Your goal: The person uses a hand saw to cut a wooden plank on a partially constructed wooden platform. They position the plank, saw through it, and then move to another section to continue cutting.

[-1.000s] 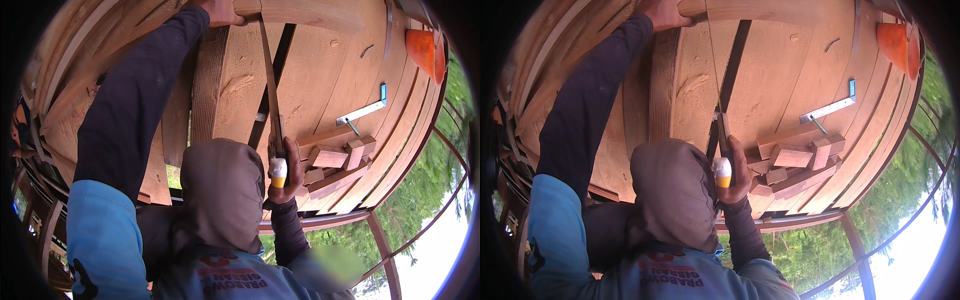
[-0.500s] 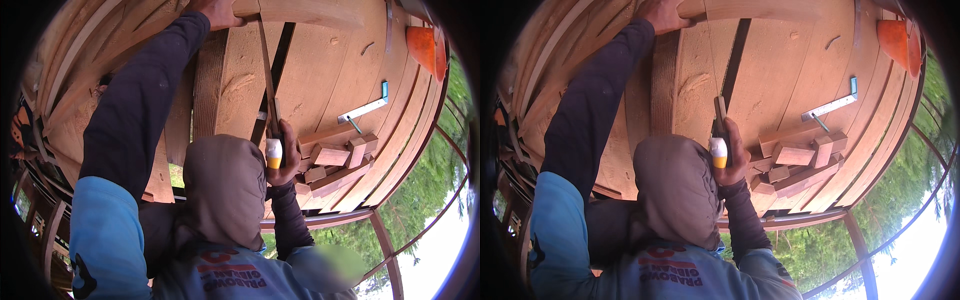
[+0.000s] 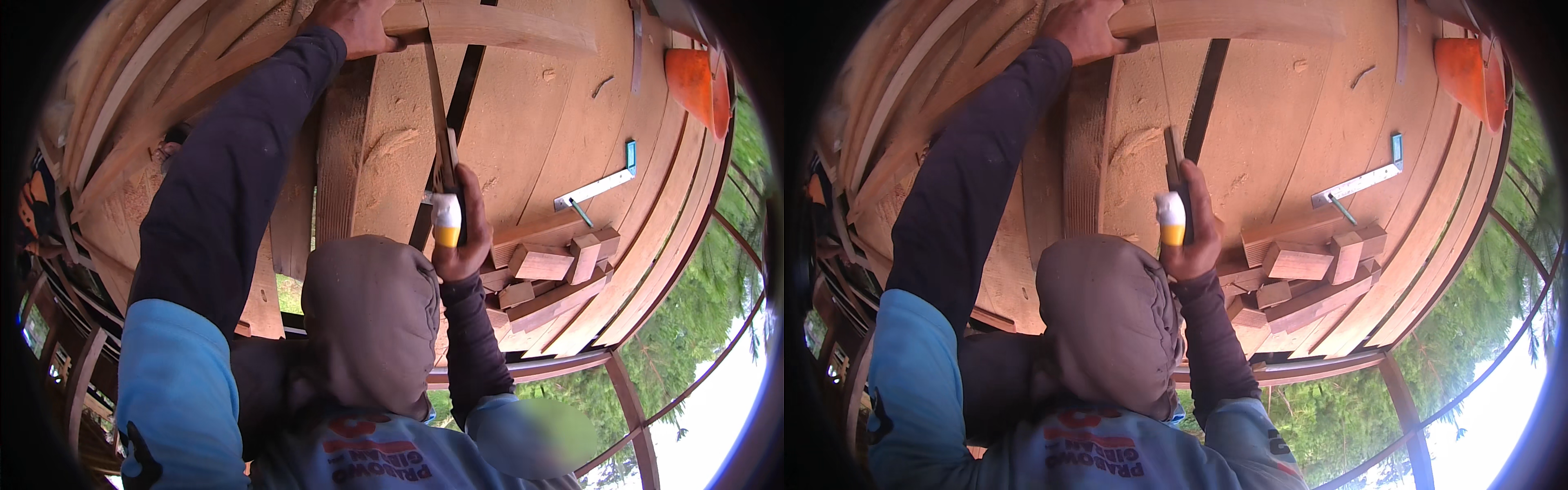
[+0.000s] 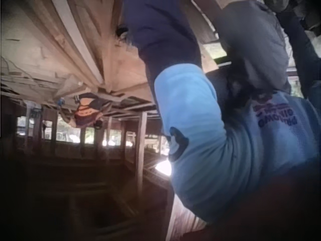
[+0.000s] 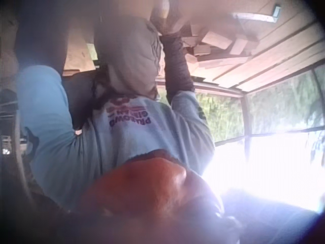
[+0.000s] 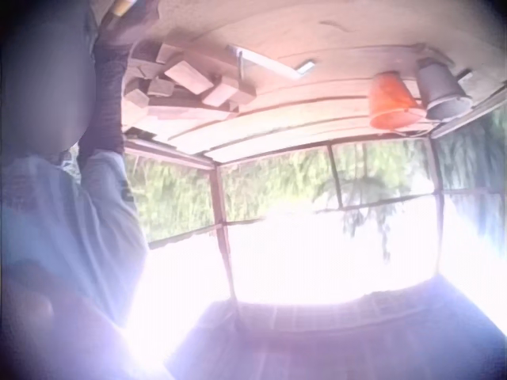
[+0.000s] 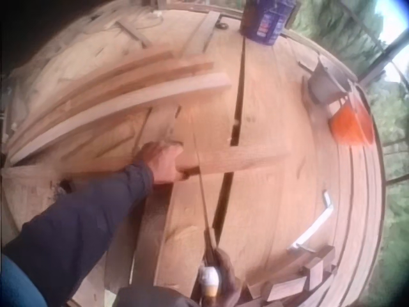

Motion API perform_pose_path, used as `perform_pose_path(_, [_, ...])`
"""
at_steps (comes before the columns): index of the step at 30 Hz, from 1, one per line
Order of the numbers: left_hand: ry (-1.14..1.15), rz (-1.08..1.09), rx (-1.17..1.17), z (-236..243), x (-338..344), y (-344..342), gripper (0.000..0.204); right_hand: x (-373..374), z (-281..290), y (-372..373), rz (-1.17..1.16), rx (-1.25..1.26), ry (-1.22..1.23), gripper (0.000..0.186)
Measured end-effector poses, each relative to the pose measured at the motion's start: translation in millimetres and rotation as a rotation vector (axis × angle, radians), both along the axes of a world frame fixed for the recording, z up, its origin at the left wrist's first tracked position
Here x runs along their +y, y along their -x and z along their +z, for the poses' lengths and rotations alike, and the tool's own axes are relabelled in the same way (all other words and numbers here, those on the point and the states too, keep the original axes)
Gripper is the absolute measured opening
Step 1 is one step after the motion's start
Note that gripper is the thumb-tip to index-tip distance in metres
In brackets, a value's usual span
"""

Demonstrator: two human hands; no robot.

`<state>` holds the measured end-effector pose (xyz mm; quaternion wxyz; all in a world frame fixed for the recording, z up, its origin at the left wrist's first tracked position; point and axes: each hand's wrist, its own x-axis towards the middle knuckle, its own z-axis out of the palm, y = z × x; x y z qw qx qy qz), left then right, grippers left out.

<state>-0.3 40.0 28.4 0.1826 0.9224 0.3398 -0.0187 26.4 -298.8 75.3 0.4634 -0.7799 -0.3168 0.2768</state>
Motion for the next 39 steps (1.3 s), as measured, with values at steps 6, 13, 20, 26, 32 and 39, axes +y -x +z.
perform_pose_path(6, [0.097, 0.019, 0.055, 3.9, -13.0, -2.2, 0.059, 10.0, 7.0, -3.9, 0.028, 0.113, -0.029, 0.060])
perform_pose_path(13, [-0.068, 0.009, 0.054, 4.3, 8.5, 11.2, 0.060, -27.3, 4.7, 10.8, 0.023, 0.001, -0.119, 0.056])
perform_pose_path(20, [0.072, 0.026, 0.093, 11.3, -7.9, -6.0, 0.060, 6.0, 12.1, -4.5, 0.047, 0.045, -0.092, 0.056])
perform_pose_path(26, [0.009, -0.028, 0.118, 15.2, 10.4, 2.7, 0.062, -65.9, 16.1, 21.9, 0.002, 0.100, -0.148, 0.056])
perform_pose_path(32, [0.048, -0.011, 0.056, 7.2, 1.6, -9.5, 0.062, 62.4, -18.8, -31.4, 0.060, 0.004, -0.173, 0.055])
perform_pose_path(39, [-0.098, 0.005, 0.155, -2.2, 3.2, 3.1, 0.066, -97.4, 37.1, 24.5, 0.031, 0.064, -0.035, 0.059])
